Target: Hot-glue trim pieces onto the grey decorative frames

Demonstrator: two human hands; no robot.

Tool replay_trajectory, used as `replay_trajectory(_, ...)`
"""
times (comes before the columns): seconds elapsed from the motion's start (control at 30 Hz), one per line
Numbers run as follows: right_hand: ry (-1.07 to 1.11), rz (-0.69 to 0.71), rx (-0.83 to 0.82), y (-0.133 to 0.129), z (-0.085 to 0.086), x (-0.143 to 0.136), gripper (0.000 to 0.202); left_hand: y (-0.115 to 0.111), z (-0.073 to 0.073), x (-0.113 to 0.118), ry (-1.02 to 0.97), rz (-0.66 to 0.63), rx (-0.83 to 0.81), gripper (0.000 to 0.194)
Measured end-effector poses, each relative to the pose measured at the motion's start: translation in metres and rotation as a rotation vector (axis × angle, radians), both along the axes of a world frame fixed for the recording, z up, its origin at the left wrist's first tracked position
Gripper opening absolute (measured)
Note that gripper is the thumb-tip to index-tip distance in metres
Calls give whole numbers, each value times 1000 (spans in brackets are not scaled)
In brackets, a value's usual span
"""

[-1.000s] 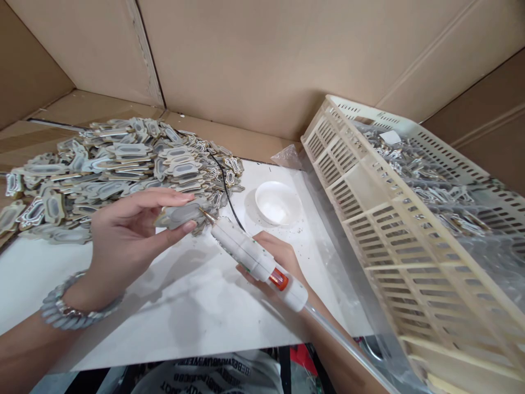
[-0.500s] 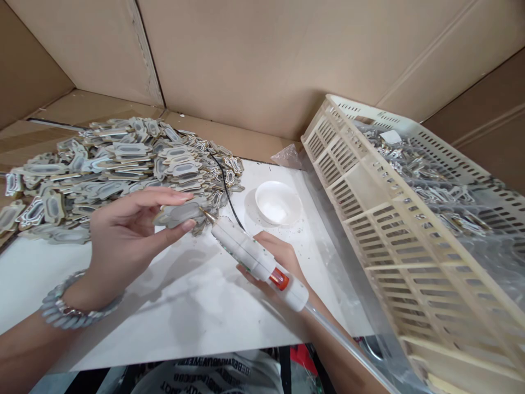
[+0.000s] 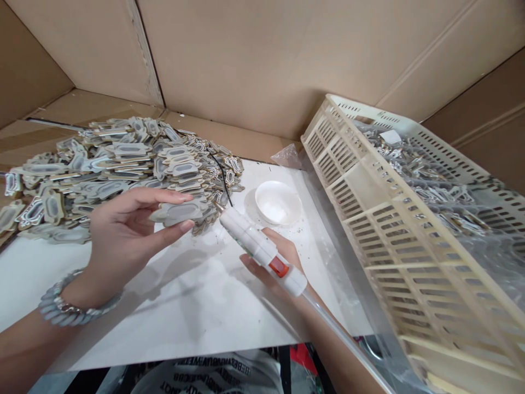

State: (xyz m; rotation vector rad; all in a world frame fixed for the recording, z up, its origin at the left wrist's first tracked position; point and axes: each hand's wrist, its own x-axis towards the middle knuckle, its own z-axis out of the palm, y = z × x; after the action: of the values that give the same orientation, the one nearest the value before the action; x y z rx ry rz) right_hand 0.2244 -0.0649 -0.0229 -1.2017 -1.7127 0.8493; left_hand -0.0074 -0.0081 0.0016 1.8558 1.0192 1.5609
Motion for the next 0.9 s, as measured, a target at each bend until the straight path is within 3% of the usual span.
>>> replay_trajectory(0.2,12,-159,-71,2,7,2,27,13,3,-7,6,104,-12,30)
replay_trajectory(0.37,43,-189,-165,2,9,4,36,57,6,-41,8,270,22,41)
replay_trajectory(0.53,239,-214,-250,-1,15,3,27,92,2,-74,192,394,-35,50)
replay_trajectory(0.67,448,-258,-168,-1,12,4,22,91,3,-83,297,344,-46,54)
replay_trajectory(0.77,629,-382,-94,-1,11,4,21,84,4,-84,472,338,-60,60)
replay_trajectory(0.9,868,-529,-127,-10,14,4,23,79,4,-84,589,340,-90,56)
